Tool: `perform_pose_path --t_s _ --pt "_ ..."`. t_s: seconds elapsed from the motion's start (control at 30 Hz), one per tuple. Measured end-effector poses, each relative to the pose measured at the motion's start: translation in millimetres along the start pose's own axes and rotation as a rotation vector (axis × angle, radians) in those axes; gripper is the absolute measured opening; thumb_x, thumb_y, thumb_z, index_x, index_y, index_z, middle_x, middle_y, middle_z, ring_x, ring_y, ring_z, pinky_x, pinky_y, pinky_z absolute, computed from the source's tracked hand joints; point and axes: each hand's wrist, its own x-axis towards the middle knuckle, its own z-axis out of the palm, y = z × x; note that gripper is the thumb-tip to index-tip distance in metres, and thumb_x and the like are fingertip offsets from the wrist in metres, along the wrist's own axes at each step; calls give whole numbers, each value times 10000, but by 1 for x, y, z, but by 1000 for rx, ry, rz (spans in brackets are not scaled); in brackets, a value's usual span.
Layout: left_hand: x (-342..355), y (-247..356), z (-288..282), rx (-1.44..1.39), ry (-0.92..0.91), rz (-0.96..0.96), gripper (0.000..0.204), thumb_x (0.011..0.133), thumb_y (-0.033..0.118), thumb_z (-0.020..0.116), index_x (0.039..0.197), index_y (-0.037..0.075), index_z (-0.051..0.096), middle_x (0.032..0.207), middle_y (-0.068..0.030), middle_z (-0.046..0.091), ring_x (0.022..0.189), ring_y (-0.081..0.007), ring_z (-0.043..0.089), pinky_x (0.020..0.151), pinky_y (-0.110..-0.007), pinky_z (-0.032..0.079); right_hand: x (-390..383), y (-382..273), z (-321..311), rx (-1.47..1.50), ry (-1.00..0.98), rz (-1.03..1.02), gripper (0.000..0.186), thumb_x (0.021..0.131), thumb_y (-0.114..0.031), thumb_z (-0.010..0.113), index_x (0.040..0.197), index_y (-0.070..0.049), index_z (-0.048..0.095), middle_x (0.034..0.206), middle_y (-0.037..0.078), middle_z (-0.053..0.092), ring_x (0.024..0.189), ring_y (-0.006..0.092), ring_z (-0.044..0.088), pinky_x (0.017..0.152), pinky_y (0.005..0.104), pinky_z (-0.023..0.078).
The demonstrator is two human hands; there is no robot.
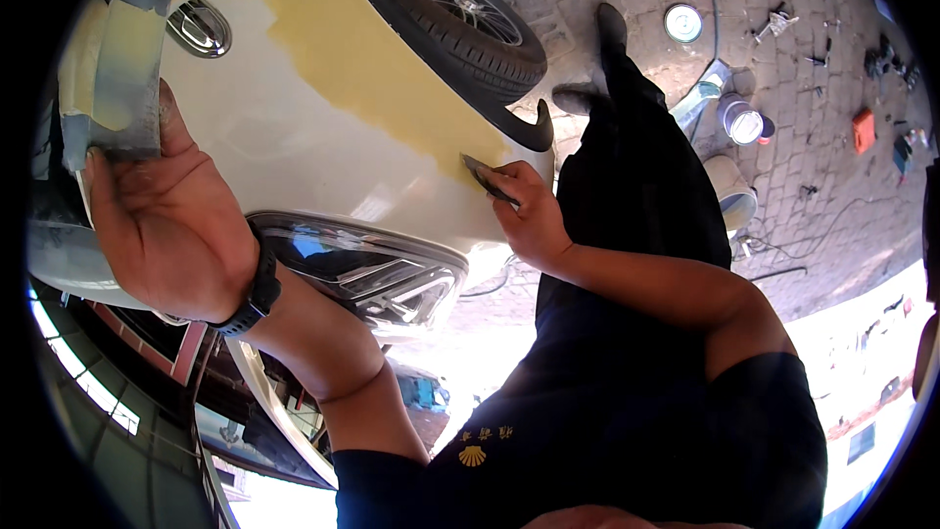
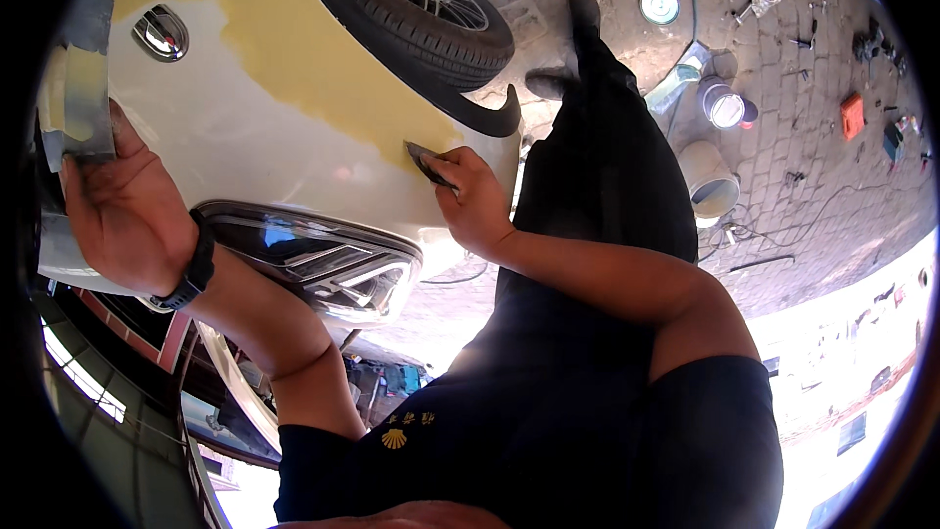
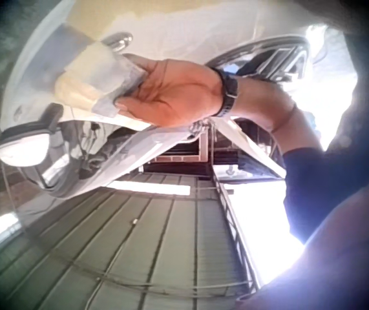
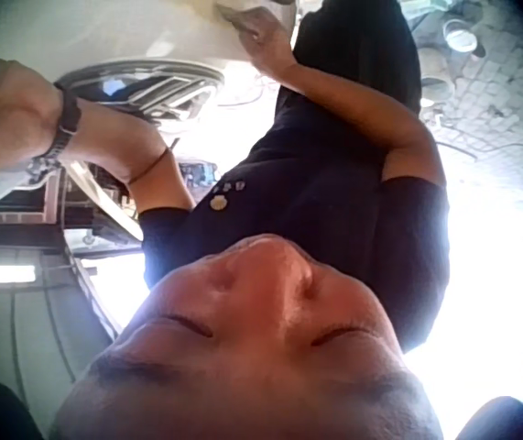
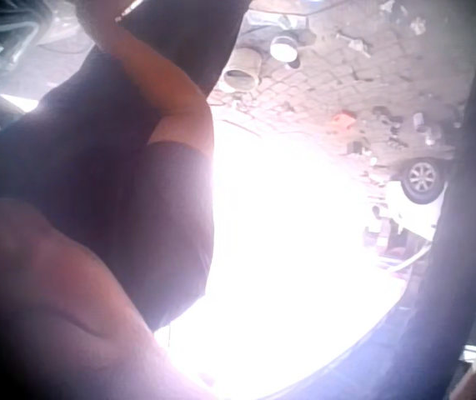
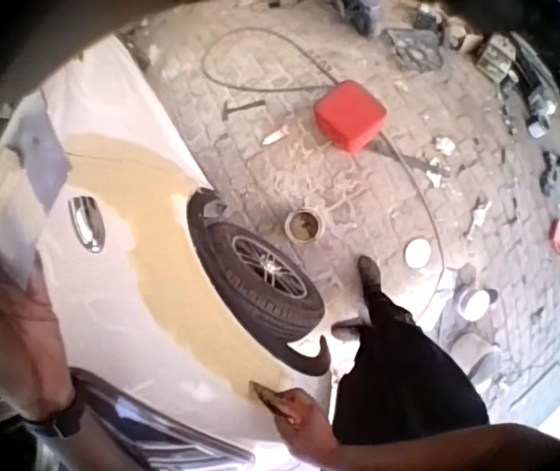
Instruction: The person mixes a yellow body filler paste with a hardener on a metal mixing board using two putty knives. They then apply the mixed filler to a damaged area on the front fender of a white car, smoothing it over the surface.
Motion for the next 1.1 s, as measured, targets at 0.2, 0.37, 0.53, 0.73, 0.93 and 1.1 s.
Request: perform_pose_path --t_s 0.2,0.37,0.53,0.73,0.93,1.1 --pt "-3 -4 6 -24 16 -8 449 1094 128 442 1427 -174 463 1513 -304 508 1420 -415 502 1275 -598 313 1 -6 -35 -13 -175 4 286 996 -33 609 1260 -3 715 1149 145 678 1075 278 680 944 334 521" --pt "-2 -4 -2 -85 14 -27 493 1091 98 437 1481 -197 371 1534 -325 462 1431 -404 489 1281 -539 323 78 10 -49 102 -4 202 313 1015 -145 612 1276 -1 704 1037 122 707 842 177 670 764 332 524" --pt "-3 -7 -13 -209 -31 -67 488 1097 112 445 1472 -195 385 1522 -323 480 1430 -412 489 1277 -553 325 103 -3 -37 112 -12 275 340 992 -185 631 1284 -31 714 894 103 724 687 163 628 664 343 506" --pt "-5 -2 -16 -287 32 -88 457 1099 118 445 1445 -180 443 1499 -313 519 1409 -404 518 1272 -565 325 110 -11 -24 114 -13 308 331 986 -174 622 1267 -31 724 935 131 732 767 204 670 727 357 519" --pt "6 -6 -41 -605 -386 -201 435 1098 115 447 1419 -175 481 1479 -303 549 1394 -394 539 1267 -562 334 110 -3 -11 45 60 154 320 999 -151 599 1264 -27 730 1159 157 679 1005 284 680 869 363 516" --pt "4 -4 -46 -577 -328 -183 435 1100 119 441 1421 -171 484 1480 -298 551 1403 -391 531 1273 -567 321 76 -37 3 20 31 134 310 998 -108 612 1275 -21 724 1106 139 627 965 273 657 863 352 506"
